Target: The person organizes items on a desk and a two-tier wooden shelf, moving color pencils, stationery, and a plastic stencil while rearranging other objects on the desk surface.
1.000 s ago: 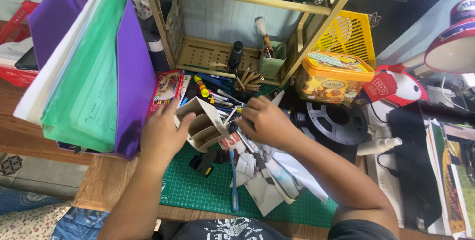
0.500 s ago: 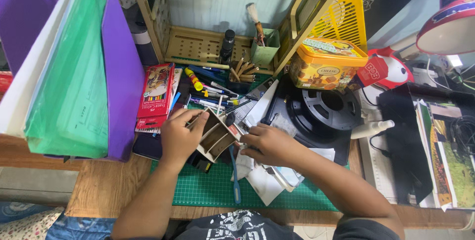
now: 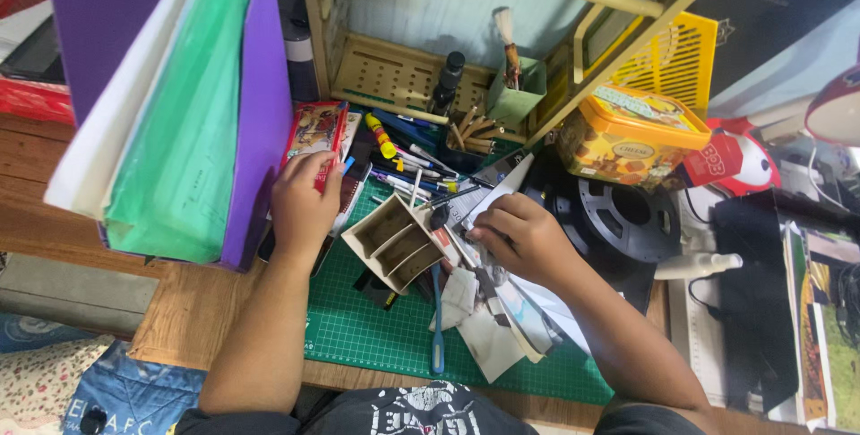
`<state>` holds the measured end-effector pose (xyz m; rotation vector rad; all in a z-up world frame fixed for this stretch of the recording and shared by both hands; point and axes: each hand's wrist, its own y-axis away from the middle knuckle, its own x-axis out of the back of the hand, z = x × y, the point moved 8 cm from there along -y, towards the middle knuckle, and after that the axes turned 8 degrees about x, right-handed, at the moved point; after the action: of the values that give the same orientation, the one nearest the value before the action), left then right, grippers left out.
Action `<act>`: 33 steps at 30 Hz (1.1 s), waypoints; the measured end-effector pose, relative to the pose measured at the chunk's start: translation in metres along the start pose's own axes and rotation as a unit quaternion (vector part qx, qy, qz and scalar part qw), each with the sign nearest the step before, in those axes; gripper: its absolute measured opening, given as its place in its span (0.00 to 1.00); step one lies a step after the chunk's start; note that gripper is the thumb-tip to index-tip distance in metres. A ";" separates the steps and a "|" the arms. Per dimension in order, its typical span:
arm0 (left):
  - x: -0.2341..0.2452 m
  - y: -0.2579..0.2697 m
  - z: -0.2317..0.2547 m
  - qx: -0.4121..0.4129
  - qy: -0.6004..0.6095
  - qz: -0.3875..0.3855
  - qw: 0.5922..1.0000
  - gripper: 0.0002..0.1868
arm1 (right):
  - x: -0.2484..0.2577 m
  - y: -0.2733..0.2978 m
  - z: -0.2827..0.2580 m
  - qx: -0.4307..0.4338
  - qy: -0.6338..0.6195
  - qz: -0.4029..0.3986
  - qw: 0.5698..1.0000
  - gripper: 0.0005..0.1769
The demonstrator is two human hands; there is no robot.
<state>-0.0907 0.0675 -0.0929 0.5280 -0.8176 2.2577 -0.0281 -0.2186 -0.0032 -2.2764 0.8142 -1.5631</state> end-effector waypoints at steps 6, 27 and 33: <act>-0.028 0.002 -0.019 0.004 -0.297 0.022 0.955 0.38 | 0.014 0.004 -0.010 0.039 0.038 -0.003 0.999 0.07; 0.000 0.016 0.021 -0.034 -0.234 0.060 0.970 0.15 | 0.109 0.052 0.003 -0.079 0.155 0.162 0.971 0.05; 0.016 0.022 0.059 -0.147 -0.148 0.093 0.974 0.14 | 0.114 0.064 0.008 -0.104 0.144 0.177 0.968 0.05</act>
<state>-0.1089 0.0219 -0.0497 0.6792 -1.3784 2.1943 -0.0097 -0.3370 0.0488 -1.9079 1.4338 -1.7178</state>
